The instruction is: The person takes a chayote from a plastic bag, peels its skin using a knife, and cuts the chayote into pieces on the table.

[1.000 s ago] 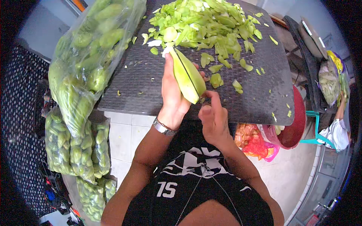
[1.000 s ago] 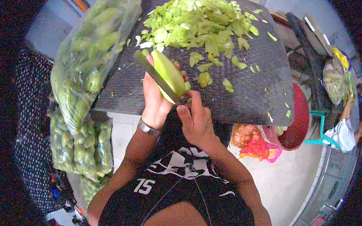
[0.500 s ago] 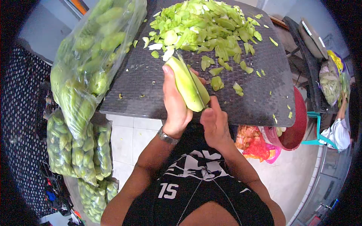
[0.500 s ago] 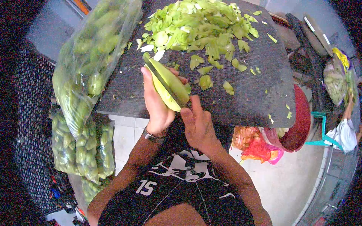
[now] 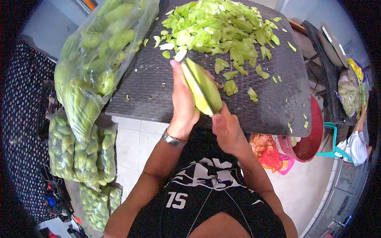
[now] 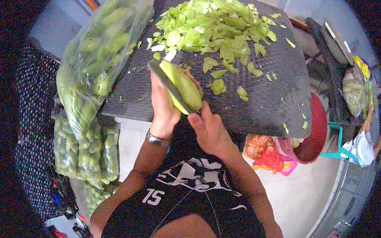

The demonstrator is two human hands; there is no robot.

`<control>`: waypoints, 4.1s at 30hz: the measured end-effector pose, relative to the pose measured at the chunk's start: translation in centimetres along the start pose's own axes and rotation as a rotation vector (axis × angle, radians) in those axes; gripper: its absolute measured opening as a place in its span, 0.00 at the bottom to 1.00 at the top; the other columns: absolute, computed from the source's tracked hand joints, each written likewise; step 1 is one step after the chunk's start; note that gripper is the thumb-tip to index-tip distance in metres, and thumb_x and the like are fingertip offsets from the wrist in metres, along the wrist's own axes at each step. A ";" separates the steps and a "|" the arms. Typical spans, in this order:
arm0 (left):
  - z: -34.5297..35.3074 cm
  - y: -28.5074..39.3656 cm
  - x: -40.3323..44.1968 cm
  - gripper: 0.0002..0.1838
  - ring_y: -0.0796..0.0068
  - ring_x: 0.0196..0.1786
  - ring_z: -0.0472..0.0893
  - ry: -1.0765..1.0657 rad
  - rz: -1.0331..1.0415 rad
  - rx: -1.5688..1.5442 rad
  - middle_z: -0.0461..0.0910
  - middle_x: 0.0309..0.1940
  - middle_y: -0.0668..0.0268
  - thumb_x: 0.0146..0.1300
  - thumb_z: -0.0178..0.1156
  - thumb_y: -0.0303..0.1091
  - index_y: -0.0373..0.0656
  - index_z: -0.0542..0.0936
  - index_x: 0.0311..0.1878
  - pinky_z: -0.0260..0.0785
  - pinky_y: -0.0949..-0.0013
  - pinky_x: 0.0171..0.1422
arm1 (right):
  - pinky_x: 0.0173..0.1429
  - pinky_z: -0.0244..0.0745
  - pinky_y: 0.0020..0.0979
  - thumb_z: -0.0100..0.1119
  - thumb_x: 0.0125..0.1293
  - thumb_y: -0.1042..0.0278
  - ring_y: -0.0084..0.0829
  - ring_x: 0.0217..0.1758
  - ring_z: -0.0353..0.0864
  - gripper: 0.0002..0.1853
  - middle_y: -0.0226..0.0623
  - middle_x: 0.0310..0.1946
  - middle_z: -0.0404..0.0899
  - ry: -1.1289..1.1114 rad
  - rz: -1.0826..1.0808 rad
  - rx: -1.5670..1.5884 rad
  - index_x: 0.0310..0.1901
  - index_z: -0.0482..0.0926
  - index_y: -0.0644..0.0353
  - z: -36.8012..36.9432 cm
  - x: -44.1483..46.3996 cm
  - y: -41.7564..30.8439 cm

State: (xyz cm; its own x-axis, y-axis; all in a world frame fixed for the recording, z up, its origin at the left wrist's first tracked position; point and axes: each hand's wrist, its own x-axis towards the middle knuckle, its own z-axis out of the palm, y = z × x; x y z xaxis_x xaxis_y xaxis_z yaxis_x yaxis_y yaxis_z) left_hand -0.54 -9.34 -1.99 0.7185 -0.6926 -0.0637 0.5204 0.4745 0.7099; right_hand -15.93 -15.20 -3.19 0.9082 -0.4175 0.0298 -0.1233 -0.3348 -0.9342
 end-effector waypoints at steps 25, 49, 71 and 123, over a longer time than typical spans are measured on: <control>-0.1 7.1 1.6 0.30 0.47 0.65 0.79 -0.543 0.881 1.585 0.81 0.60 0.48 0.61 0.73 0.46 0.35 0.80 0.60 0.70 0.52 0.71 | 0.45 0.77 0.61 0.58 0.77 0.52 0.65 0.45 0.84 0.20 0.61 0.36 0.84 -0.191 0.050 -0.498 0.50 0.68 0.64 -6.2 2.2 -2.4; -1.0 3.8 1.7 0.28 0.55 0.33 0.87 -0.702 0.537 2.040 0.85 0.29 0.59 0.43 0.79 0.56 0.46 0.84 0.42 0.79 0.54 0.39 | 0.39 0.82 0.56 0.53 0.75 0.62 0.57 0.35 0.88 0.10 0.54 0.27 0.85 -0.363 -0.167 -0.912 0.45 0.77 0.59 -8.5 4.9 -0.9; -1.2 2.2 0.9 0.25 0.58 0.31 0.86 -0.544 0.720 1.926 0.82 0.25 0.61 0.43 0.78 0.54 0.45 0.78 0.30 0.77 0.56 0.36 | 0.29 0.72 0.53 0.55 0.78 0.57 0.56 0.24 0.81 0.14 0.48 0.17 0.76 -0.267 -0.455 -0.917 0.38 0.72 0.59 -9.5 5.3 0.8; -3.5 2.5 1.2 0.38 0.51 0.65 0.76 -0.703 0.784 1.713 0.76 0.66 0.56 0.50 0.77 0.39 0.45 0.77 0.66 0.67 0.47 0.71 | 0.42 0.79 0.57 0.53 0.76 0.60 0.59 0.40 0.87 0.14 0.59 0.33 0.84 -0.383 0.122 -0.688 0.49 0.78 0.62 -9.2 4.5 0.5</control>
State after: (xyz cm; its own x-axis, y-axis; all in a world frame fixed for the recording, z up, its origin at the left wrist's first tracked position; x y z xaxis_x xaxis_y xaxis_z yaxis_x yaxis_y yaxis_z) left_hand 3.24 -7.09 -2.69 0.0353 -0.8852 0.4639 -0.9555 0.1062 0.2753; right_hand -15.58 -25.06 -0.26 0.9312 -0.2076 -0.2997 -0.3369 -0.8042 -0.4897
